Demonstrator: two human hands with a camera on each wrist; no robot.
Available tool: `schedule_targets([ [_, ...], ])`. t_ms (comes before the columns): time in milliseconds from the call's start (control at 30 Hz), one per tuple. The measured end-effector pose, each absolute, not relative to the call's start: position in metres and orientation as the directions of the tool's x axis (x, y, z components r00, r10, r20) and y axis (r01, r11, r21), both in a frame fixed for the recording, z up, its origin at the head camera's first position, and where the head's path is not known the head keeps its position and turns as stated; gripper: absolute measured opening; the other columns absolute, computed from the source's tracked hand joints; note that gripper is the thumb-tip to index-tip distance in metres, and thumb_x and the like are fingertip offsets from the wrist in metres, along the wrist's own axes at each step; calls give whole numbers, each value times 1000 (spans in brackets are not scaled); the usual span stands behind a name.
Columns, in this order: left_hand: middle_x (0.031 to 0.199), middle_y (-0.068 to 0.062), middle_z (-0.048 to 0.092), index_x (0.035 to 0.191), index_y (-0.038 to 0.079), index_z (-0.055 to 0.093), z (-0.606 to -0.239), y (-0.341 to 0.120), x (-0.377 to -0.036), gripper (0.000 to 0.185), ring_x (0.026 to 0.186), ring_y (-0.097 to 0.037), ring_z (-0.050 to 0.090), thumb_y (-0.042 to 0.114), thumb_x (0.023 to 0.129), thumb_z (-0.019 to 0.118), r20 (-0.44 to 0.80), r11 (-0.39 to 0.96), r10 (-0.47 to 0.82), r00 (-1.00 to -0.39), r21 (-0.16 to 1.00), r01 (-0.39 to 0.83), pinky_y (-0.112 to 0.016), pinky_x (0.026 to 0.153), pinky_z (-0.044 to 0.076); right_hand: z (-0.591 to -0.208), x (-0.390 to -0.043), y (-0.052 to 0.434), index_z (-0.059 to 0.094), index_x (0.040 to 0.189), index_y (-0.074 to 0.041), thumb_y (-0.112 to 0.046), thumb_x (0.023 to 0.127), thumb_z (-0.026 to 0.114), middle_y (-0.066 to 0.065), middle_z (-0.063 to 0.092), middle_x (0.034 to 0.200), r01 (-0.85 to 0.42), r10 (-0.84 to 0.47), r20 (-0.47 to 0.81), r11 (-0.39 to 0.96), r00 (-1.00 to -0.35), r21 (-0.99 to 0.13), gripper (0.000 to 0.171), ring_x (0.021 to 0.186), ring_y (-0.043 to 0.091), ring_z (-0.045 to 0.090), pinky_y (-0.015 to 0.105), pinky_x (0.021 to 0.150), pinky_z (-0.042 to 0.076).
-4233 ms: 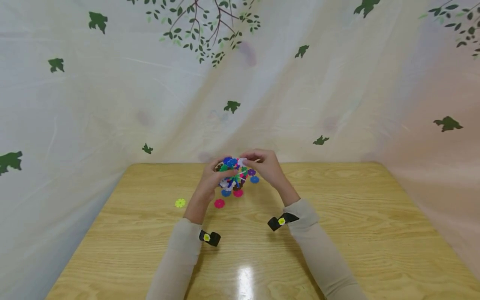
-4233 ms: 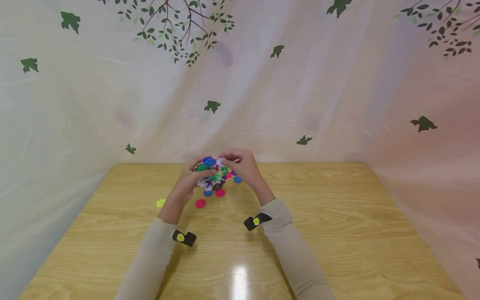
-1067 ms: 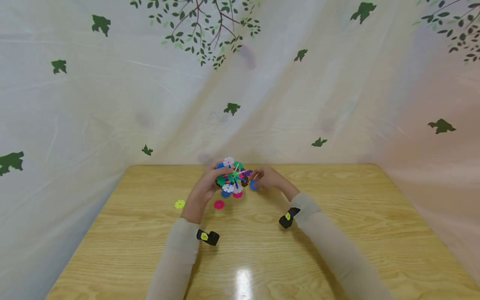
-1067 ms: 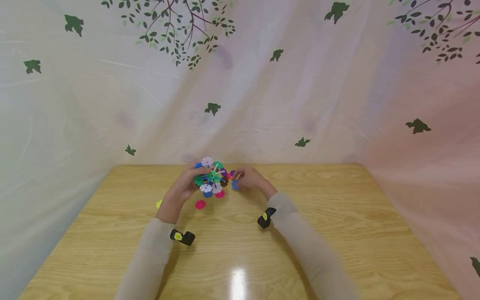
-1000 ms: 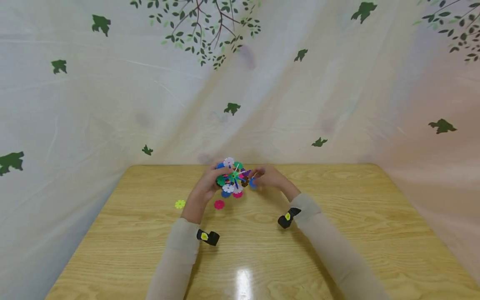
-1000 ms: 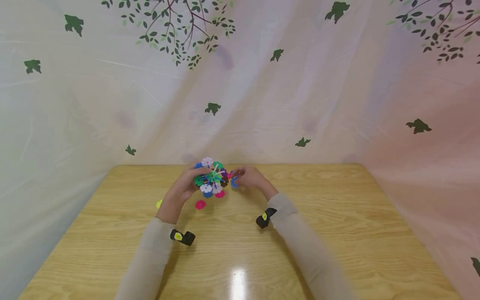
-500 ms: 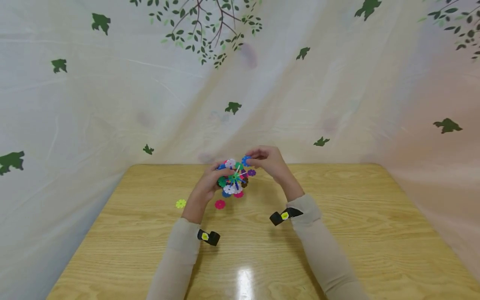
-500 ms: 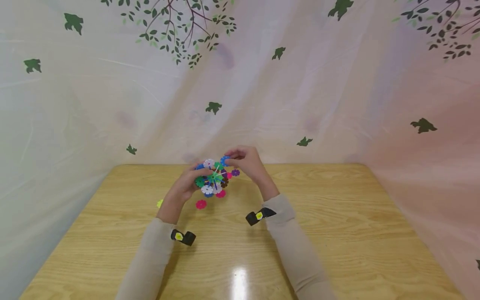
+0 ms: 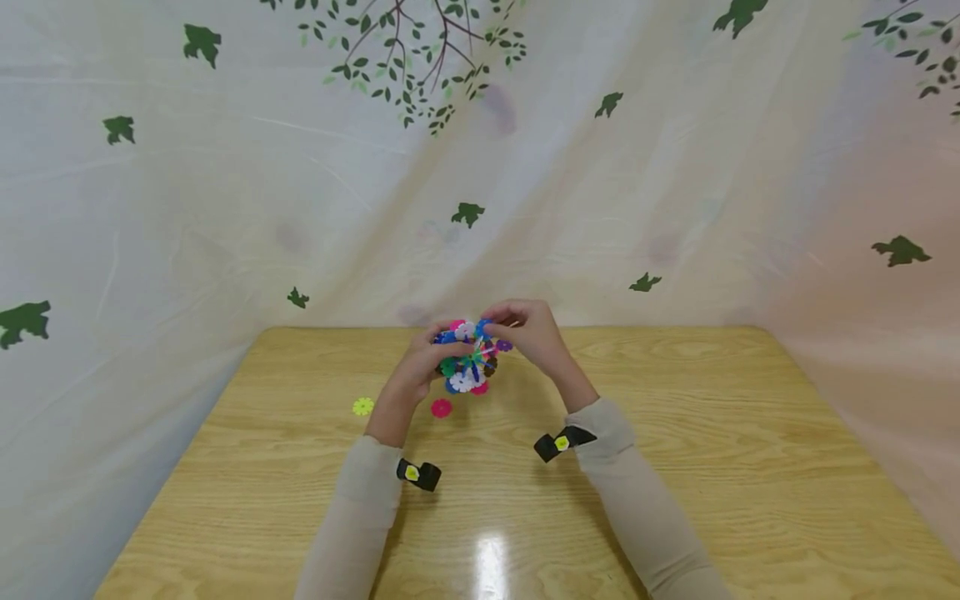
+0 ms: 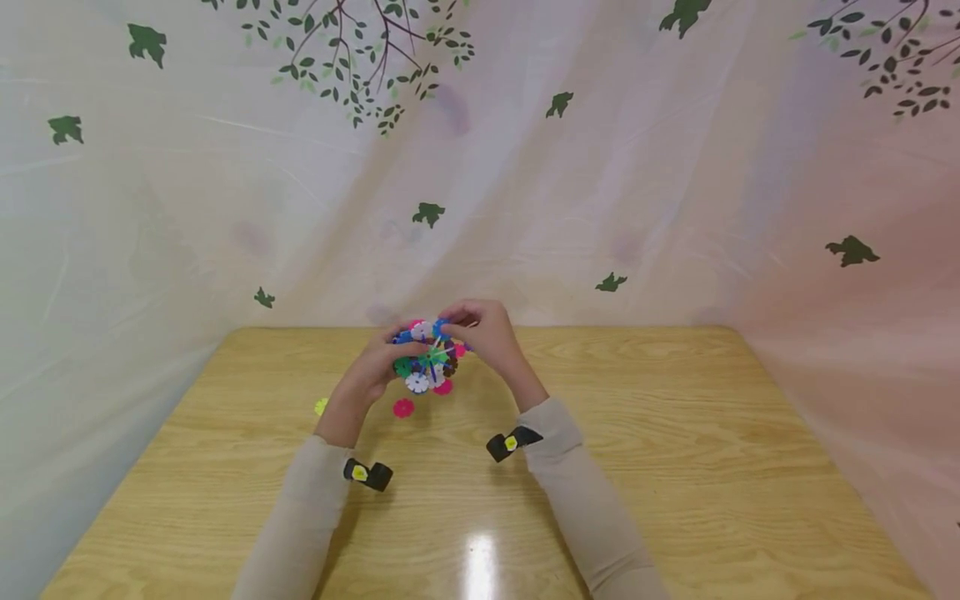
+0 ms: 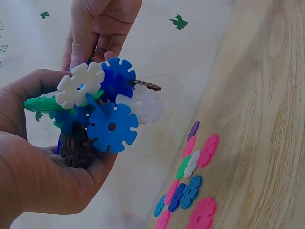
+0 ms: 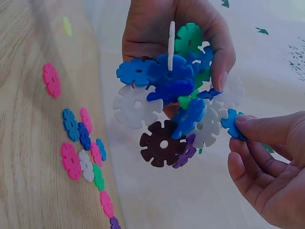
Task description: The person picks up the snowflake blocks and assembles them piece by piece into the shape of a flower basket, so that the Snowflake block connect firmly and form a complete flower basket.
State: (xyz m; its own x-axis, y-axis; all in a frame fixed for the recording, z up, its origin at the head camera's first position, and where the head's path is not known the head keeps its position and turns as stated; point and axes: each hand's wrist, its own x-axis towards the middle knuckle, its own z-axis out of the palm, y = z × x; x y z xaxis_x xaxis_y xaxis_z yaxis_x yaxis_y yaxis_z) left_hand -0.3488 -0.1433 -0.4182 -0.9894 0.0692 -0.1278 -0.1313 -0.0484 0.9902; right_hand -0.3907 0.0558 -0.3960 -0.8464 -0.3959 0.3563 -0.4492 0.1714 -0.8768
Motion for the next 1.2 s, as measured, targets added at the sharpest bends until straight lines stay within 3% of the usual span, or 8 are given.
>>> schedule_targets([
  [167, 138, -17, 55, 142, 13, 51, -417, -141, -346, 60, 109, -27, 62, 12, 88, 78, -110, 33, 41, -993, 994, -109, -35, 91, 57, -398, -388, 52, 77, 103, 0, -8, 93, 74, 19, 76, 98, -500, -382, 406, 188, -830, -845, 13, 84, 44, 70, 27, 62, 59],
  [367, 139, -18, 54, 142, 13, 52, -417, -139, -347, 63, 114, -30, 60, 10, 85, 80, -93, 13, -11, -996, 996, -93, -39, 95, 58, -399, -386, 48, 78, 100, -1, -7, 92, 76, 18, 76, 97, -544, -349, 468, 164, -812, -823, 11, 78, 35, 71, 49, 67, 61],
  [600, 138, -16, 55, 138, 12, 55, -416, -139, -346, 62, 117, -30, 58, 7, 82, 82, -92, -16, -44, -995, 996, -91, -42, 98, 57, -404, -386, 46, 77, 102, 4, -6, 91, 76, 23, 75, 101, -541, -341, 481, 105, -808, -834, 15, 83, 40, 71, 25, 68, 60],
  [700, 138, -16, 55, 137, 12, 55, -415, -139, -346, 61, 118, -30, 57, 6, 83, 81, -90, -21, -49, -995, 996, -89, -41, 97, 58, -406, -387, 45, 76, 102, 7, -4, 91, 75, 27, 74, 101, -530, -343, 480, 62, -807, -846, 15, 84, 43, 71, 20, 68, 58],
  [967, 136, -14, 55, 134, 10, 57, -412, -139, -346, 58, 115, -28, 57, 1, 82, 81, -84, -59, -48, -995, 995, -81, -40, 95, 59, -407, -387, 46, 76, 99, 7, -2, 91, 75, 26, 74, 99, -530, -349, 493, 13, -797, -848, 12, 79, 23, 73, 26, 71, 62],
  [1067, 136, -15, 54, 134, 10, 57, -413, -138, -345, 59, 118, -30, 57, 1, 81, 81, -87, -47, -54, -995, 995, -85, -45, 101, 56, -406, -386, 48, 77, 98, 5, -1, 90, 75, 24, 74, 98, -528, -366, 484, 26, -795, -849, 10, 78, 27, 74, 34, 71, 64],
  [1200, 137, -15, 54, 135, 11, 57, -413, -137, -346, 60, 121, -32, 56, 1, 81, 82, -85, -31, -71, -994, 996, -83, -47, 103, 55, -406, -386, 47, 78, 96, 5, 1, 89, 76, 23, 75, 96, -537, -373, 482, 53, -793, -842, 9, 77, 32, 74, 34, 68, 63],
])
